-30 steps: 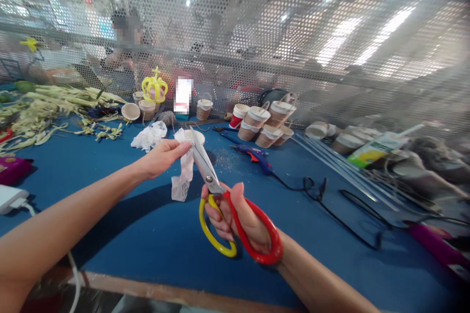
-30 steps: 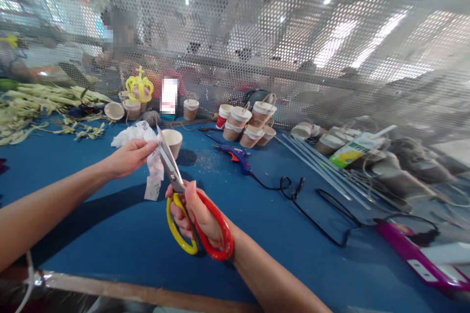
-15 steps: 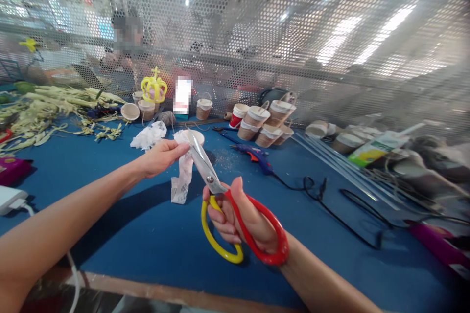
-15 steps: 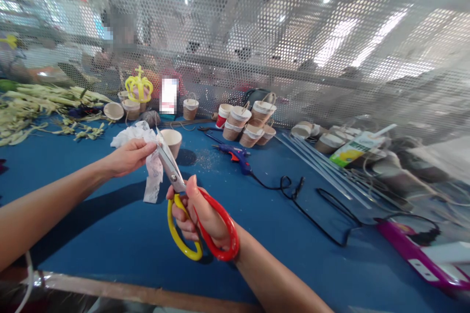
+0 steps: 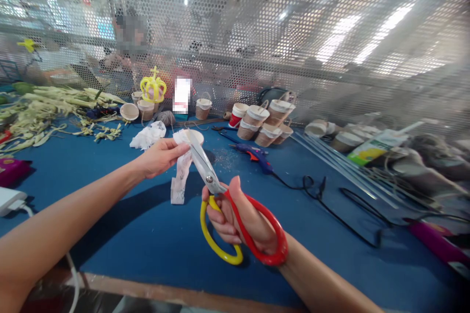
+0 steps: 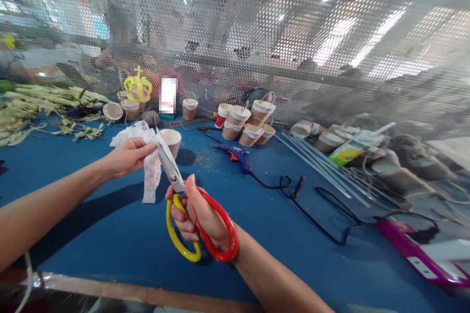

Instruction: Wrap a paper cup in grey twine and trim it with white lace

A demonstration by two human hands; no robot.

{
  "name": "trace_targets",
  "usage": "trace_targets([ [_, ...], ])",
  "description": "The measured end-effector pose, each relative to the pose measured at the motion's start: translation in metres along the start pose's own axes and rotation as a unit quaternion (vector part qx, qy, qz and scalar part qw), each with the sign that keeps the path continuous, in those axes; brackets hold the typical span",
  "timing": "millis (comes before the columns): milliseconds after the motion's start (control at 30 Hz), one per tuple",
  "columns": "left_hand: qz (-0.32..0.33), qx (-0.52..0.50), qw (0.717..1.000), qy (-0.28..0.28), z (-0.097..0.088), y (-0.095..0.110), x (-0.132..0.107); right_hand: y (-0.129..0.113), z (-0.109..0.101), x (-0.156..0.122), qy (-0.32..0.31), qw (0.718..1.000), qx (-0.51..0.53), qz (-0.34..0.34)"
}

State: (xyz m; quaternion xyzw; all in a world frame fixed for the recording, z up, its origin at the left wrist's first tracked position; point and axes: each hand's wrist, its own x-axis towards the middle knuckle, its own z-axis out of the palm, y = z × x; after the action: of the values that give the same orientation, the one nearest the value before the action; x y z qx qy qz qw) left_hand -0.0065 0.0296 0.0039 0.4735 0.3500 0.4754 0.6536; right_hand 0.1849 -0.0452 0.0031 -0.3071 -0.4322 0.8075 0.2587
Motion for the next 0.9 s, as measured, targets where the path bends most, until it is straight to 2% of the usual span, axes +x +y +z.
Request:
trace_targets([
  [400, -0.028, -0.027, 0.999, -0.026, 0.0007, 0.0026, -0.0024, 0.0008, 0.0039, 0.0016, 0.045, 0.999, -0.012, 0.01],
  [567, -0.017, -0.01, 0.999, -0.042, -0.0022, 0.0023, -0.0014, 0.0012, 0.0042, 0.0008, 0.033, 0.999, -0.015, -0.01],
  [800, -0.015, 0.028, 0.998, -0.06, -0.0038, 0.0001, -0.0027, -0.0011, -0.001, 0.0004, -0.014, 1.0, 0.002, 0.012],
  [900, -0.013, 0.038, 0.996, -0.075, -0.0028, -0.0011, -0.0035, -0.0004, -0.0024, 0.0003, -0.014, 1.0, 0.005, 0.012],
])
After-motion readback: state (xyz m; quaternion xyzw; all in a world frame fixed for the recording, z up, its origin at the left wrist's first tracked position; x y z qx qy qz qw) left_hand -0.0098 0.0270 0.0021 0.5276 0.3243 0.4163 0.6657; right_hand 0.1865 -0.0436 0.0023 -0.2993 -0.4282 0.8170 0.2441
